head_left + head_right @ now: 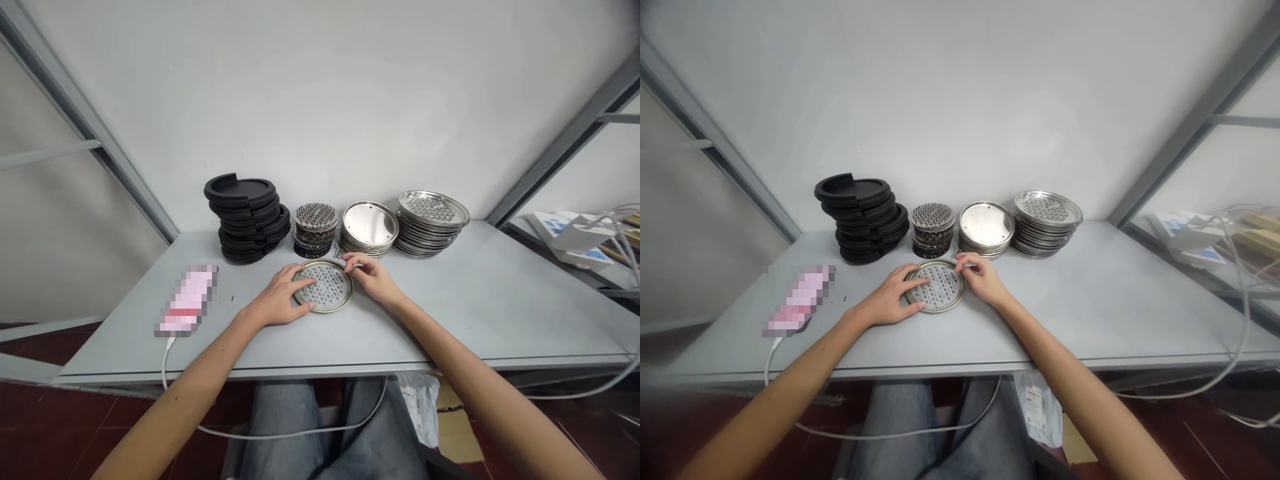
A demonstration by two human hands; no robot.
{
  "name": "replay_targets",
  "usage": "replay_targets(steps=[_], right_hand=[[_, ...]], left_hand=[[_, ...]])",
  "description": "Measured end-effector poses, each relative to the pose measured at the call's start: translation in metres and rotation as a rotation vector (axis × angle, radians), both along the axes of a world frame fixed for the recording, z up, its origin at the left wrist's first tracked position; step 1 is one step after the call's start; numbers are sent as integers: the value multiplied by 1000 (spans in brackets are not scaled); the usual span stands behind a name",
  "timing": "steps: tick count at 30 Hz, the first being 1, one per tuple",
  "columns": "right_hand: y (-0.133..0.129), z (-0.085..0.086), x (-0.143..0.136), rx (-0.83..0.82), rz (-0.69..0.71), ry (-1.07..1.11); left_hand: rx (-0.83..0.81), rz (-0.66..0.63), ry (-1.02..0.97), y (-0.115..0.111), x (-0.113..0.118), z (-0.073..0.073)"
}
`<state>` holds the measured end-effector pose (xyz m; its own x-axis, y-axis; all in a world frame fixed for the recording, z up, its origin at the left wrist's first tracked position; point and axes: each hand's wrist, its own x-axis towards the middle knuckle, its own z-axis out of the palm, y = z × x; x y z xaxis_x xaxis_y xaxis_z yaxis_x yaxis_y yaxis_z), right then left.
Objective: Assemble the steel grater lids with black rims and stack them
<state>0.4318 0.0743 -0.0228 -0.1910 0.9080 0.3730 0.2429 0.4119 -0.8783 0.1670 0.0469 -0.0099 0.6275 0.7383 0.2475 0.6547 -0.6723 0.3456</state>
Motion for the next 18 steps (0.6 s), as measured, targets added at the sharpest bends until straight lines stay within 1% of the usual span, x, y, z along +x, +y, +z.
replay_targets(steps=[4, 11, 14, 18], right_hand=[[0, 4, 0, -29, -71, 0], [0, 2, 0, -20, -89, -68], [0, 0, 0, 11, -106, -147], [-3, -3, 1, 141, -112, -350]], left_hand=[[-2, 3, -1, 0, 0, 0], [-16, 5, 1, -1, 0, 0], [-19, 7, -3, -1, 0, 0], [-17, 4, -21, -1, 0, 0]])
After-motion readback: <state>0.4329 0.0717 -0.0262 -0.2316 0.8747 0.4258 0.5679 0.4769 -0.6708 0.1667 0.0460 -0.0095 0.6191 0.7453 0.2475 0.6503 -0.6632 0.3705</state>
